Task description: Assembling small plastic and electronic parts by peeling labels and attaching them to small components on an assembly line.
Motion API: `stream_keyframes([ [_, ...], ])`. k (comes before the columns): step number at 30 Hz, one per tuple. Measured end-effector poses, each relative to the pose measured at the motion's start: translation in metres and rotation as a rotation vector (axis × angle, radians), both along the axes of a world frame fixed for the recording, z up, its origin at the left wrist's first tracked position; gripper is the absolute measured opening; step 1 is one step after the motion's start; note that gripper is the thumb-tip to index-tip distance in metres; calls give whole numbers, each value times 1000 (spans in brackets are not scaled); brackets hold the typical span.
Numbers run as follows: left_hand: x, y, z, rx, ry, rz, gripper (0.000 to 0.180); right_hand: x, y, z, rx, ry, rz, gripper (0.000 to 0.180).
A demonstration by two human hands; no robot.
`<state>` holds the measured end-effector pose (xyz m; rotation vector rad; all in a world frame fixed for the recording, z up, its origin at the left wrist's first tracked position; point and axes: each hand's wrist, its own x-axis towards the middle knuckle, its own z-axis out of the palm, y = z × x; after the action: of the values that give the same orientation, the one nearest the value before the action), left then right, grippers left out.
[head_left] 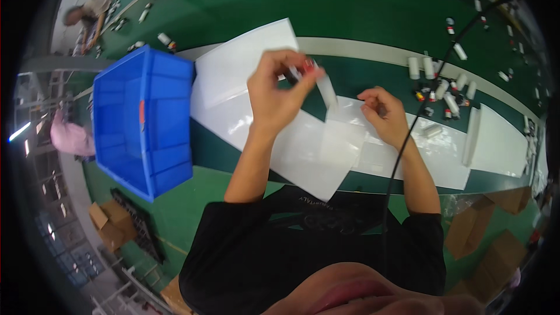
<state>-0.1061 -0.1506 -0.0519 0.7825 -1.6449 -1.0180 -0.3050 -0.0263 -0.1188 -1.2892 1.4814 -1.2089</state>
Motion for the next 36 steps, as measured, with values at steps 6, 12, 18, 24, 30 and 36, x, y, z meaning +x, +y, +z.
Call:
stream_keyframes([
  [6,50,-123,2,-547,-727,344,33,16,-5,7,-277,490,203,15],
  [12,41,-168,-23,-337,-1022,177,39,11,-2,7,-332,517,182,20],
  [18,-57,-283,-70,-812,-913,78,40,6,1,1,-386,535,224,22],
  [24,-92,-333,-83,-553,-1231,228,19,1,3,-2,-388,568,172,24],
  [30,-93,-222,-14,119,-371,-149,28,-5,4,26,-461,540,-91,65],
  [36,-60,-36,-2,973,376,-496,37,-1,16,31,-587,182,-343,78],
])
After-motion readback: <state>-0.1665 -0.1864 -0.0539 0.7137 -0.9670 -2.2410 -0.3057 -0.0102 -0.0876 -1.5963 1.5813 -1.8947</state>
